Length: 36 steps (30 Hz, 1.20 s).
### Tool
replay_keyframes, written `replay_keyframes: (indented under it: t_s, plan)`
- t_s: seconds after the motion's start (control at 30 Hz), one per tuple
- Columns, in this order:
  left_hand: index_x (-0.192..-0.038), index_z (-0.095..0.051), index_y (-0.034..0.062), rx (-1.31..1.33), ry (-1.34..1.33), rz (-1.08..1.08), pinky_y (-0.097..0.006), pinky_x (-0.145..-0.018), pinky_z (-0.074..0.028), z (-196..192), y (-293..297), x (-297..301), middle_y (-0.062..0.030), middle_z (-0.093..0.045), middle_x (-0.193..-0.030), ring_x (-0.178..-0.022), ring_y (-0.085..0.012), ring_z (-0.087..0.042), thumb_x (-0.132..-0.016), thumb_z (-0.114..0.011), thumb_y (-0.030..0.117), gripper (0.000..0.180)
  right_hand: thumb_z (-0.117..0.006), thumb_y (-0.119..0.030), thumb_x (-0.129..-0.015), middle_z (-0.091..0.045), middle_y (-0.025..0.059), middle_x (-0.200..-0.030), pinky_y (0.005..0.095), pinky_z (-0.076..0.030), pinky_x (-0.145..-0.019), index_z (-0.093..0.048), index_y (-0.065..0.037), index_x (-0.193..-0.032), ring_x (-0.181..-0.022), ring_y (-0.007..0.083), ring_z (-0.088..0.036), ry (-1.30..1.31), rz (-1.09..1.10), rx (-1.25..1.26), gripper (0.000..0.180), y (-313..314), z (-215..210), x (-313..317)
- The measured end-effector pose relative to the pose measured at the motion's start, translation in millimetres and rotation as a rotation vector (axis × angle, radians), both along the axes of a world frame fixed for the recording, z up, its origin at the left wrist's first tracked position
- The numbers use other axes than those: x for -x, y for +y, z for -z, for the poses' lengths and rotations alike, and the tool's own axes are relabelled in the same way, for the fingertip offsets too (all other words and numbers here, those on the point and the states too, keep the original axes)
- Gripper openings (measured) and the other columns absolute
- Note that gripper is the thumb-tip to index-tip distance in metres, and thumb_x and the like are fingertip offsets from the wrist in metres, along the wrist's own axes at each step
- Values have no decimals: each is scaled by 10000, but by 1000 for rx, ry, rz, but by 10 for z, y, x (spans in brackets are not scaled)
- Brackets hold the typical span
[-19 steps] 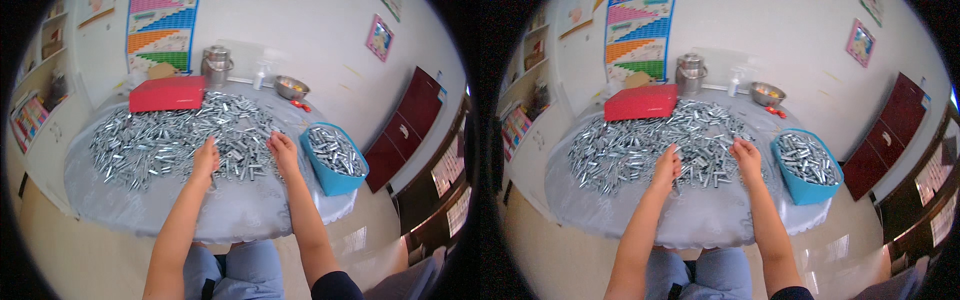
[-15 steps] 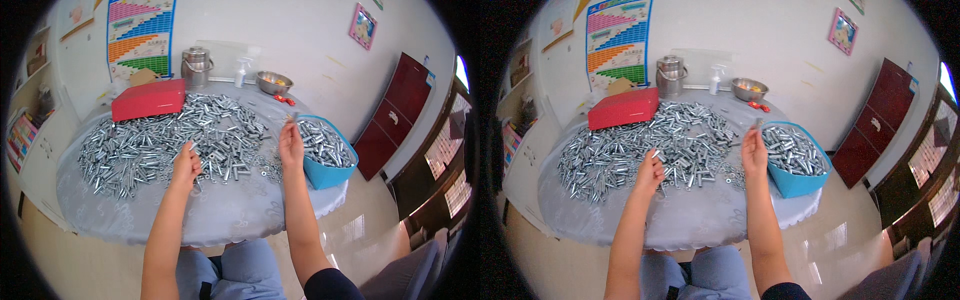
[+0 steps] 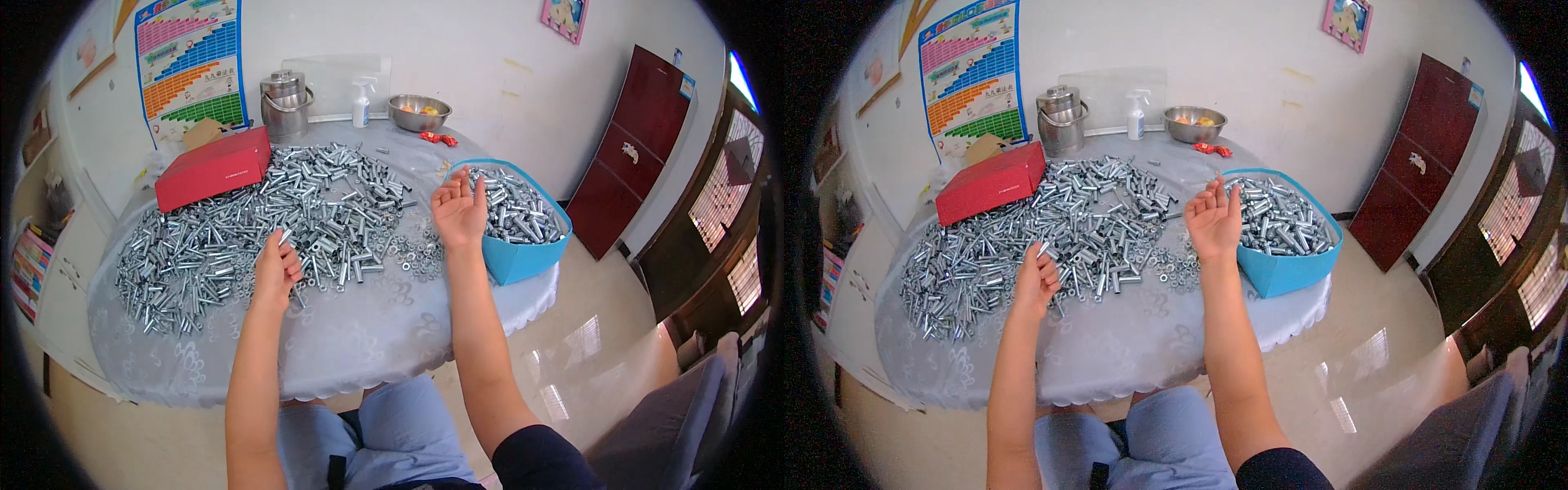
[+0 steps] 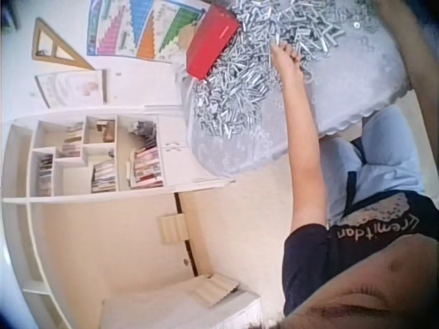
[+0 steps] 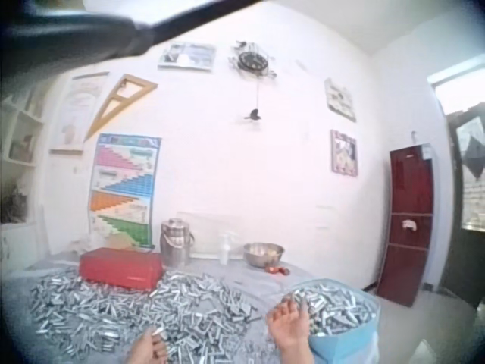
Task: The person sits at a table covered with a large pile of metal fasteners, including bolts and washers. They repeatedly pick up individual bolts and washers, thread the washers onto the bolts by hand, and place the assembled units into a blue plastic bin on the right side of the table.
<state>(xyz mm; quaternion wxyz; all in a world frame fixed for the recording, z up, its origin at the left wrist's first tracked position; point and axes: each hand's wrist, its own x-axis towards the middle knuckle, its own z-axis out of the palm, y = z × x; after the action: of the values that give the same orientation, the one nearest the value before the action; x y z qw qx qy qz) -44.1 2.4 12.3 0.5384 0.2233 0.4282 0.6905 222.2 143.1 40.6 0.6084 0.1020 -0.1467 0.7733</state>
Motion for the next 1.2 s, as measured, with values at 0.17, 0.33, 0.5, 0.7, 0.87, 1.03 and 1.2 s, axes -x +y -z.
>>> replay_keyframes:
  t_s: [0.17, 0.33, 0.5, 0.7, 0.87, 1.03, 1.2]
  plan:
    - [-547, -274, 184, -32, -57, 75, -237, -391, -221, 18, 13, -29, 57, -236, -453, -407, -82, -270, -870, -426, 404, 420, -470, -278, -884, -543, -10, -825, 275, -414, -647, -550, -99, -950, -710, 120, -493, -126, 34, 92, 207, 131, 148, -48]
    - [-544, -282, 184, -45, -42, 100, -243, -403, -234, -30, -21, -76, 51, -258, -446, -412, -84, -289, -872, -419, 394, 412, -488, -254, -874, -545, -3, -787, 250, -406, -605, -552, -85, -928, -668, 110, -487, -415, 35, 99, 189, 54, 144, 135]
    - [-512, -241, 182, -102, -71, 40, -244, -401, -225, -43, -25, -71, 42, -220, -421, -398, -93, -258, -864, -431, 378, 444, -506, -239, -863, -531, -19, -738, 235, -406, -603, -553, -60, -902, -640, 98, -493, -942, 146, -64, 189, -174, 36, 344]
    - [-517, -216, 168, -129, -56, -109, -256, -388, -206, -27, -45, -39, 26, -213, -421, -385, -100, -216, -835, -442, 346, 429, -585, -233, -800, -601, 107, -790, 342, -430, -699, -615, -17, -835, -732, 245, -551, -1668, 689, -858, 220, -456, 157, 576]
    - [-506, -204, 177, -117, -36, -170, -253, -388, -198, -20, -39, -15, 32, -190, -420, -387, -98, -213, -822, -437, 345, 427, -585, -148, -739, -595, 120, -891, 373, -375, -876, -627, -48, -820, -947, 302, -497, -1728, 711, -1183, 135, -478, 213, 566]
    - [-502, -203, 173, -75, -9, -122, -251, -383, -203, 14, -12, -30, 30, -192, -414, -385, -99, -225, -822, -443, 336, 432, -592, -121, -677, -573, 108, -987, 402, -346, -915, -653, -114, -863, -1029, 305, -451, -1850, 723, -1212, 197, -436, 228, 476]
    - [-505, -196, 173, -52, 53, -119, -251, -385, -212, -12, -21, -96, 31, -197, -425, -384, -97, -227, -820, -442, 332, 430, -614, -147, -659, -550, 91, -1042, 412, -337, -918, -660, -160, -885, -1054, 301, -431, -1805, 707, -1335, 231, -476, 259, 581]
